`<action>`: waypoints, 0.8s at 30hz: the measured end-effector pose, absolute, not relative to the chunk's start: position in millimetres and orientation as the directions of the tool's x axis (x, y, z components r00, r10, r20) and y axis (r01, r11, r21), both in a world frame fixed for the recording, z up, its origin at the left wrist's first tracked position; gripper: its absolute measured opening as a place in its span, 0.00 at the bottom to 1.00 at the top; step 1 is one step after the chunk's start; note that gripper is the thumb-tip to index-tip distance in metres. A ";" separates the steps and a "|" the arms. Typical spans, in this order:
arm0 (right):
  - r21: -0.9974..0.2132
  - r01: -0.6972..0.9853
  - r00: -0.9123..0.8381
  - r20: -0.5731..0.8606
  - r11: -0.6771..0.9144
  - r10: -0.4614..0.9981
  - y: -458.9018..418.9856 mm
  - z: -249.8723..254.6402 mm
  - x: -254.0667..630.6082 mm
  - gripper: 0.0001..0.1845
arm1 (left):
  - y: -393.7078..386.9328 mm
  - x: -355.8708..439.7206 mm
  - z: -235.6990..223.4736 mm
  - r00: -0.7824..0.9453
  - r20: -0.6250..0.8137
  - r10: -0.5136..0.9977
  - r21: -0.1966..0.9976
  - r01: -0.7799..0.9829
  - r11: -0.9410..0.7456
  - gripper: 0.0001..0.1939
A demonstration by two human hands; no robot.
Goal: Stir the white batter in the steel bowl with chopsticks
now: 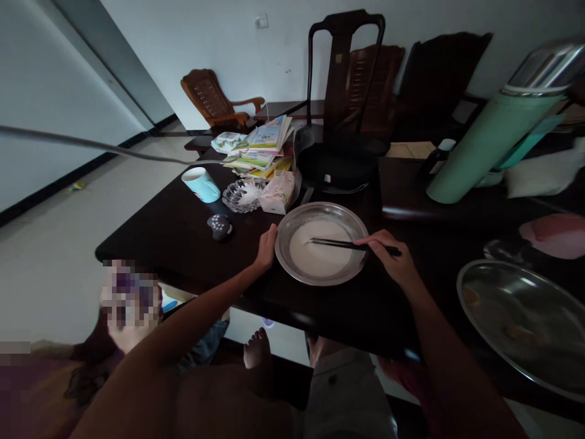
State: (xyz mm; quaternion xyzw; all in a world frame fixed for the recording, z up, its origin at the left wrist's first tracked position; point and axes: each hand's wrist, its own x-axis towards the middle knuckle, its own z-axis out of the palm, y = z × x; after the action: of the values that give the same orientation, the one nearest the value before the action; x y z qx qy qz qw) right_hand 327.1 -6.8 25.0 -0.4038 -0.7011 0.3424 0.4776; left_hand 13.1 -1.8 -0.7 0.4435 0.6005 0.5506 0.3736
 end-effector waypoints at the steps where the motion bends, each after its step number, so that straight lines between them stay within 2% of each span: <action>1: -0.863 0.249 -0.182 0.404 0.440 0.896 -6.4 24.9 327.8 0.17 | -1.8 13.0 -0.6 -0.327 0.039 0.944 0.993 0.121 0.001 0.30; 4: -0.921 0.160 -0.043 0.353 0.356 0.934 -5.7 23.6 330.3 0.18 | -1.7 12.5 -0.9 -0.328 0.041 0.944 0.992 0.126 0.000 0.30; 6: -0.943 0.108 -0.052 0.311 0.315 0.949 -6.1 23.0 329.6 0.18 | -1.5 12.0 -1.5 -0.328 0.043 0.944 0.992 0.130 0.000 0.30; 10: -0.890 0.208 -0.183 0.371 0.405 0.910 -6.1 25.6 324.7 0.17 | -1.5 11.9 -1.6 -0.315 0.031 0.949 0.993 0.118 0.006 0.29; 12: -0.876 0.240 -0.139 0.395 0.418 0.908 -5.0 29.2 325.0 0.18 | -1.9 12.4 -0.4 -0.311 0.025 0.950 0.994 0.111 0.010 0.29; 15: -0.918 0.188 -0.027 0.352 0.351 0.936 -3.2 36.4 327.9 0.19 | -2.9 13.1 1.8 -0.307 0.017 0.951 0.994 0.110 0.018 0.29; 18: -0.921 0.189 -0.144 0.316 0.340 0.938 -1.8 44.8 325.3 0.19 | -3.6 12.8 3.0 -0.288 0.018 0.957 0.994 0.104 0.013 0.28; 21: -0.873 0.255 -0.306 0.336 0.417 0.891 2.6 53.8 317.2 0.16 | -3.6 11.2 2.2 -0.285 0.030 0.958 0.994 0.110 0.001 0.28; 24: -0.847 0.286 -0.251 0.386 0.449 0.888 11.7 62.9 313.1 0.17 | -3.1 9.1 0.2 -0.295 0.030 0.955 0.993 0.118 0.005 0.28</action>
State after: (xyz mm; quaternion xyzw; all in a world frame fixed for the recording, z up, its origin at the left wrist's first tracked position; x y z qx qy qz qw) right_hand 313.1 11.7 62.9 -0.4082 -0.7188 0.3299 0.4559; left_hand 9.1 -3.1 0.2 0.4512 0.5945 0.5422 0.3860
